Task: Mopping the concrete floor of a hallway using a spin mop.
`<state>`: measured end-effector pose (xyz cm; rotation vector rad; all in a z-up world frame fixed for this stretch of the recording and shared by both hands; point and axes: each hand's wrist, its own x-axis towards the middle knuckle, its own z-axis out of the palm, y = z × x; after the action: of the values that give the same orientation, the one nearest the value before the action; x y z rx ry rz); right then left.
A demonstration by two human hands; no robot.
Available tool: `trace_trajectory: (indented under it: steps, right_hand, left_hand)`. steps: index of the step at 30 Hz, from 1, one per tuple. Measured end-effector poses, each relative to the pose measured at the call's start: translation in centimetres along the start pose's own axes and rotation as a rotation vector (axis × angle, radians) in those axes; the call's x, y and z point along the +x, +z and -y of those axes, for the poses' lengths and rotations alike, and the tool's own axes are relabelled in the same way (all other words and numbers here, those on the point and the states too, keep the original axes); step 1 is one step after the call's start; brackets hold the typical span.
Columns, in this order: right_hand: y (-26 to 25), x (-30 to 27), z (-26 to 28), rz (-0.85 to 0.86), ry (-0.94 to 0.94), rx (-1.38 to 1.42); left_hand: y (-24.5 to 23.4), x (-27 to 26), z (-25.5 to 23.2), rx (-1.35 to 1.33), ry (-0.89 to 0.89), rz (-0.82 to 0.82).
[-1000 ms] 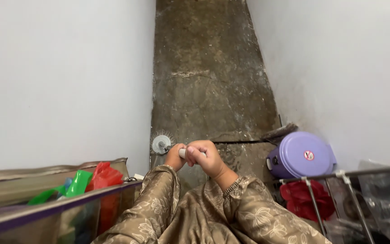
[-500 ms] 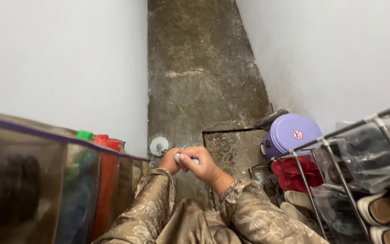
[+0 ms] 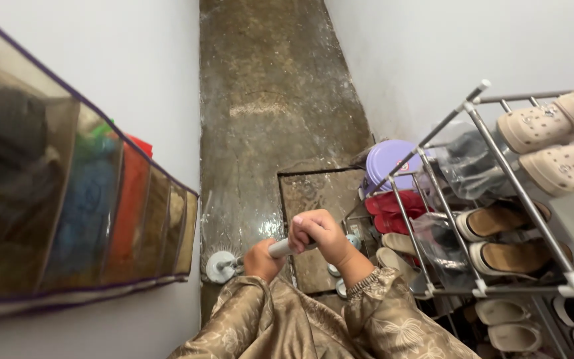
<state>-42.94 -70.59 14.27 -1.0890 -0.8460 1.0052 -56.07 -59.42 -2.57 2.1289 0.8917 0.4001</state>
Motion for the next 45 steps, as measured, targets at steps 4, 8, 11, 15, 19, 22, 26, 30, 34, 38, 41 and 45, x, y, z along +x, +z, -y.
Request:
trace_trajectory:
  steps: [4,8,11,15,19,22,26,30,34,38,41,45]
  right_hand:
    - [1.4,-2.7,0.9,0.068,0.005,0.025]
    - [2.2,-2.8,1.4,0.093,0.07,0.016]
    - [1.6,-1.9,1.1,0.096,0.069,-0.002]
    - [0.1,0.6,1.6,0.069,0.056,-0.054]
    - [-1.7,4.4,4.0,0.031,0.035,-0.101]
    - [-3.1,7.5,4.7,0.022,-0.004,-0.21]
    - [-4.4,11.4,4.7,-0.046,-0.055,-0.337]
    - [-5.5,13.9,3.2,-0.137,-0.164,-0.496]
    - [-6.4,14.7,0.9,-0.186,-0.279,-0.589]
    - [-6.8,15.1,0.7,-0.195,-0.228,-0.525]
    - [-6.5,14.9,1.8,-0.219,-0.196,-0.502]
    - [-5.5,13.1,2.9,-0.215,-0.149,-0.463]
  left_hand:
    - [0.5,-4.0,0.0,-0.011,0.002,-0.053]
    - [0.4,-5.3,0.0,0.011,-0.082,-0.029]
    - [0.2,-4.7,-0.6,0.014,-0.145,-0.012]
    - [0.7,-1.8,-1.2,-0.061,-0.15,-0.086]
    - [0.6,3.5,-3.3,-0.036,-0.208,0.017]
    - [1.1,8.5,-3.7,-0.056,-0.038,0.001]
    - [2.3,15.9,-2.9,-0.258,0.148,0.11]
    - [5.4,22.6,-0.7,-0.887,-0.361,0.417]
    - [7.1,25.8,2.2,-0.399,0.118,0.403]
    - [5.7,26.2,0.7,-0.339,0.136,0.42]
    - [4.5,25.8,-1.3,-0.361,-0.015,0.592]
    - [5.5,22.9,0.0,-0.493,0.049,0.591]
